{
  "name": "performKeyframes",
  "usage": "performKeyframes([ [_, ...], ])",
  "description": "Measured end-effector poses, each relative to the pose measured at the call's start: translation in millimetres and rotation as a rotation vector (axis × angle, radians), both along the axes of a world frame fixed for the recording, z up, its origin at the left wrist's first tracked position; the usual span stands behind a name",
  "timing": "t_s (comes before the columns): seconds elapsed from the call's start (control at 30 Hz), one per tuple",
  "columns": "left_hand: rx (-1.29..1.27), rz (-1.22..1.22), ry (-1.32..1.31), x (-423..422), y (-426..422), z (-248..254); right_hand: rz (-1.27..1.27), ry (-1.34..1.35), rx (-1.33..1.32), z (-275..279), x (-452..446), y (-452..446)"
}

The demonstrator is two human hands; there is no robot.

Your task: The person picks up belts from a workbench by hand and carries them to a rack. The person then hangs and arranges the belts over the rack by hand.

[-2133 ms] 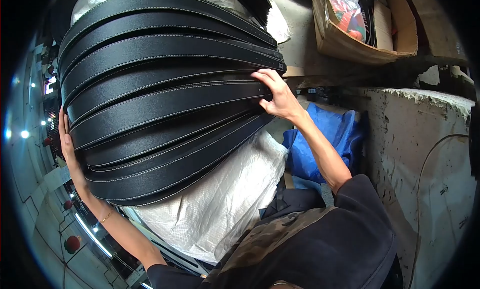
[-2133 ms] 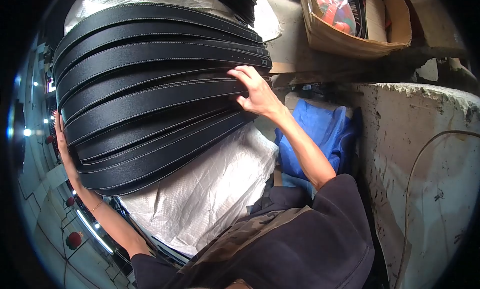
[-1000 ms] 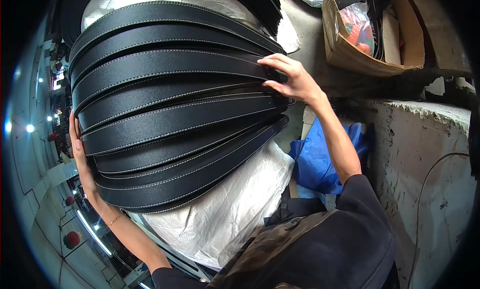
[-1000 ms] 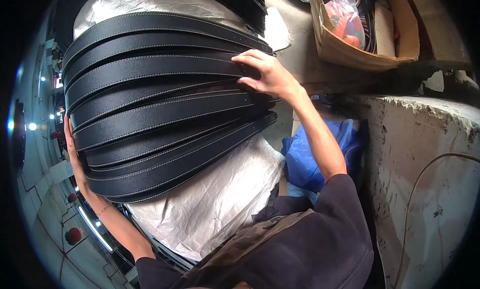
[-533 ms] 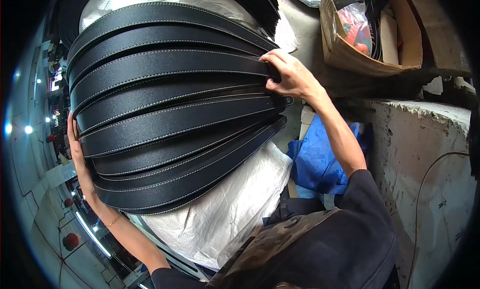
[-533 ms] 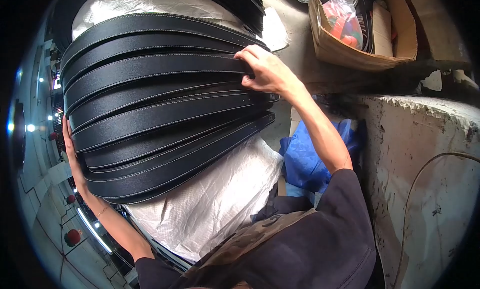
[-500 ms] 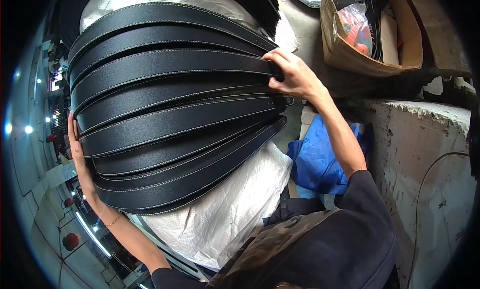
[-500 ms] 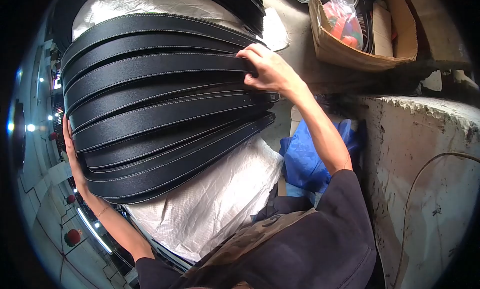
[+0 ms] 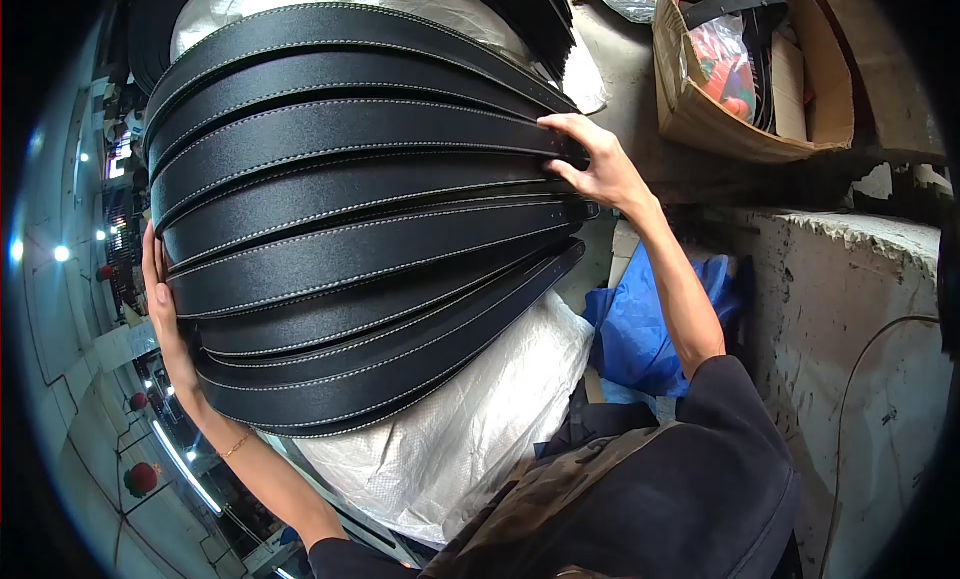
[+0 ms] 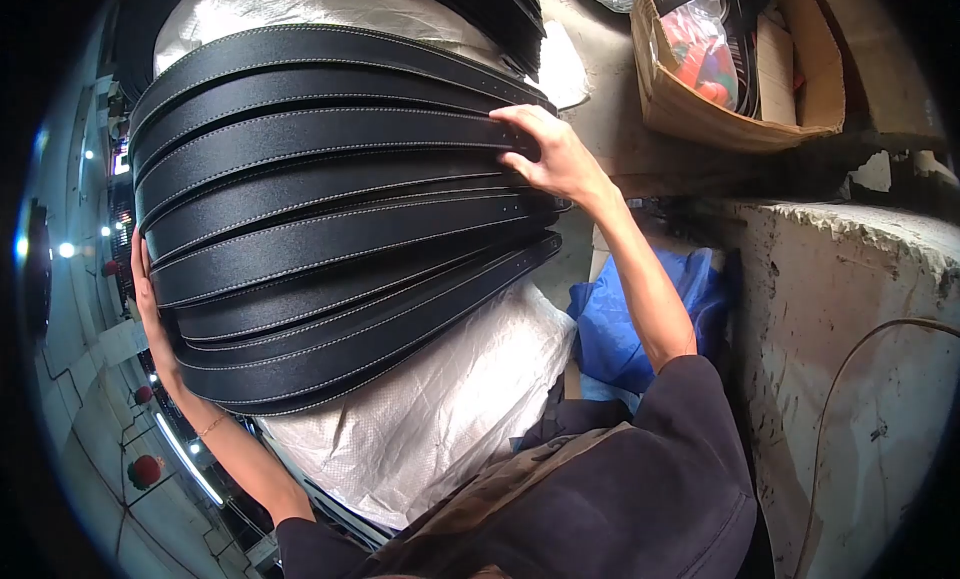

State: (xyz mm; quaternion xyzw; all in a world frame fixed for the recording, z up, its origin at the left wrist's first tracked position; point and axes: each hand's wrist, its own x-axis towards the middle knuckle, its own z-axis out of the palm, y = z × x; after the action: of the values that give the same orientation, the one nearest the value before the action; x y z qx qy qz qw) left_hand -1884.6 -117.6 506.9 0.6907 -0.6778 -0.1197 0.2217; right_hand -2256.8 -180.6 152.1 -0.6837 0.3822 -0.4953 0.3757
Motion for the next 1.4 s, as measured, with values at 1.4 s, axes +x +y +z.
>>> performKeyframes([
  [1.4,-0.002,-0.01,0.045,0.1,-2.1,-0.8,0.011,-0.355,-0.033,75.6,9.5,-87.8],
])
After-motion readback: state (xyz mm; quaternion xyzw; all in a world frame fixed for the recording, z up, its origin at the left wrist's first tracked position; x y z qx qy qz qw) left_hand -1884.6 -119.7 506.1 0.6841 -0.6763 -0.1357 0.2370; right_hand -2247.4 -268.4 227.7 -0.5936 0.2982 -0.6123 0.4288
